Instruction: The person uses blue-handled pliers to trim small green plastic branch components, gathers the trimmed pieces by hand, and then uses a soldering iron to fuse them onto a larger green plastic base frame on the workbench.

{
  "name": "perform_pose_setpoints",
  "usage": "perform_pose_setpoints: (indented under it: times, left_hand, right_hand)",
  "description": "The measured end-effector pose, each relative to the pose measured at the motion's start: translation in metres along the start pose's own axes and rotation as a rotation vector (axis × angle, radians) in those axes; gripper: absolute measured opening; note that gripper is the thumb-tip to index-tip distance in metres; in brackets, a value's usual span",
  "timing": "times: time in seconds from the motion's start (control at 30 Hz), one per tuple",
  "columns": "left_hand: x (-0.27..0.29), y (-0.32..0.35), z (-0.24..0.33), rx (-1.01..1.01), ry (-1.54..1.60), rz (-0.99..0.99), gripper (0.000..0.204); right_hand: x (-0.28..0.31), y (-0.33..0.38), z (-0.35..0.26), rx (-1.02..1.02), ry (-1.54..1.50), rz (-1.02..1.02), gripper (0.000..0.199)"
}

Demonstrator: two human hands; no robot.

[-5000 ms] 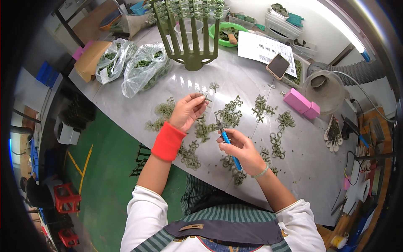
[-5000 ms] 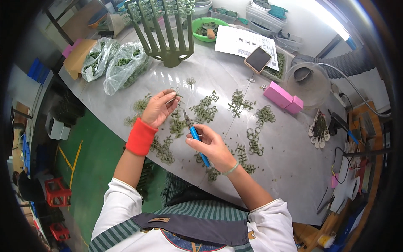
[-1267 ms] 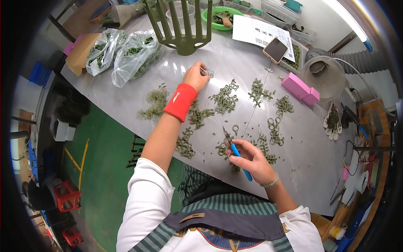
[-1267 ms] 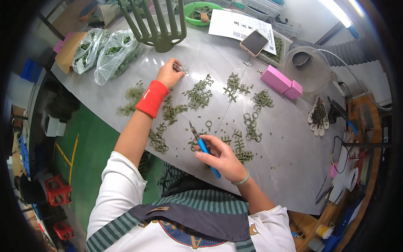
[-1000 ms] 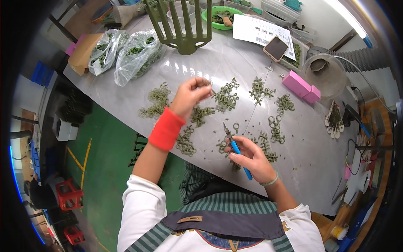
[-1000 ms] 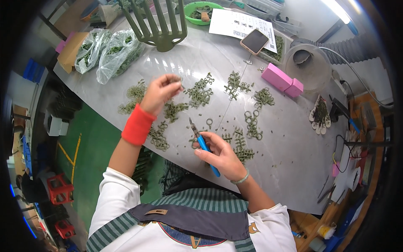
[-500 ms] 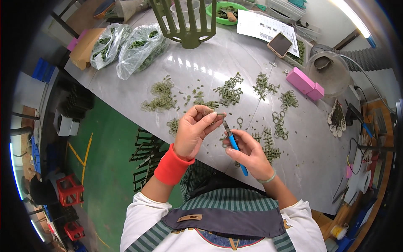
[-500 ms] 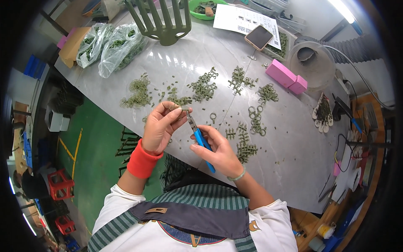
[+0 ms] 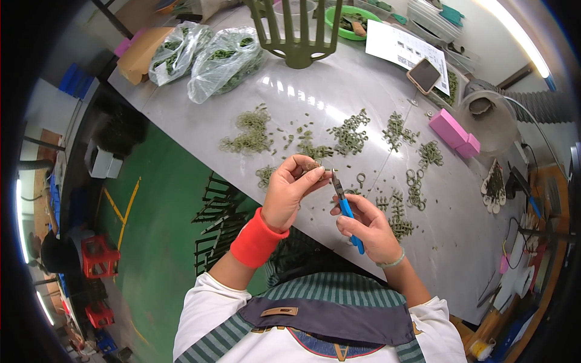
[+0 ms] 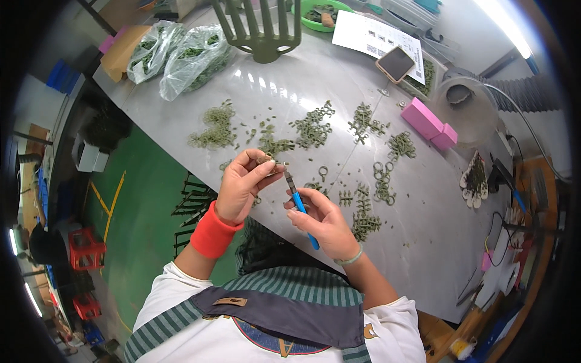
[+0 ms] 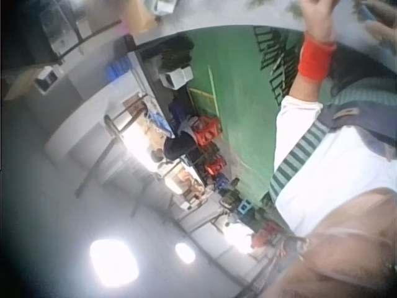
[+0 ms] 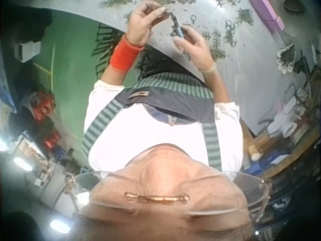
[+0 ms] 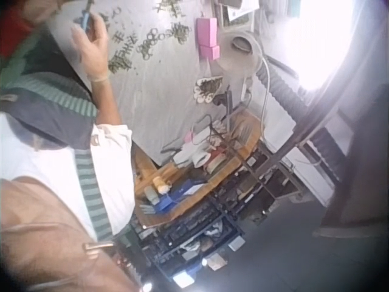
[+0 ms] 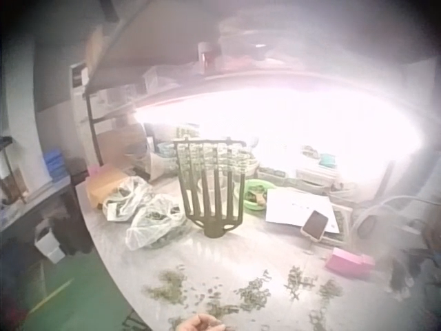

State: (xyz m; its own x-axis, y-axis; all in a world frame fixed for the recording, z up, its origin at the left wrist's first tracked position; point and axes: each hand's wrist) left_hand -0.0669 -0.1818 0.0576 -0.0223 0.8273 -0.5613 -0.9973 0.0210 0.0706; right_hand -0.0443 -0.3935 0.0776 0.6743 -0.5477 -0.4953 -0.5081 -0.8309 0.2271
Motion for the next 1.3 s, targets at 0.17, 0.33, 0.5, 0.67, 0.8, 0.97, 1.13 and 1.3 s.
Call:
perform_pose_setpoints:
  times: [0.17,0.33,0.5,0.67,0.8,0.97,1.13,1.3]
  left_hand:
    - [0.055,-0.013,0.027,-0.255,-0.904,0.200,0.019]
    - [0.116,-0.016,0.049,0.057,-1.386,0.297,0.025]
    - [0.136,-0.010,0.034,-0.220,-1.771,0.405,0.057]
    - [0.151,-0.042,0.023,-0.183,-1.810,0.200,0.069]
    - [0.164,-0.074,0.027,-0.210,-1.786,0.181,0.066]
    - [0.160,-0.094,0.034,-0.215,-1.693,0.138,0.064]
    - [0.121,-0.048,0.035,-0.333,-1.704,0.170,0.057]
    - [0.084,0.022,0.026,-0.208,-1.611,0.005,0.056]
  right_hand:
    - [0.003,-0.009,0.002,-0.061,-0.299,-0.057,0.039]
    - [0.004,-0.007,0.005,-0.134,-0.283,-0.066,0.037]
    - [0.004,0.027,-0.011,-0.068,-0.184,-0.019,0.037]
    - [0.033,0.088,-0.020,0.048,-0.021,0.148,0.043]
    - [0.055,0.131,-0.030,0.104,0.257,0.537,0.043]
    - [0.097,0.187,-0.017,-0.046,0.764,1.038,0.045]
    - [0.163,0.246,0.030,-0.276,1.360,1.312,0.051]
    - [0.166,0.240,0.052,-0.444,1.524,1.453,0.045]
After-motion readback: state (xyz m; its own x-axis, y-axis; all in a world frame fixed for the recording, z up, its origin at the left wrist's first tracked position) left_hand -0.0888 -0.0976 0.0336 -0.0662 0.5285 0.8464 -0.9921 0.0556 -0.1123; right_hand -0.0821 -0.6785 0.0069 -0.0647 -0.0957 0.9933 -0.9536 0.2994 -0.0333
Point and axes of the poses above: each hand's wrist, its own y-axis away from the middle knuckle, its own x-axis out of the back of the hand, z = x × y, and after that the axes turned 14 degrees about -z, right-handed
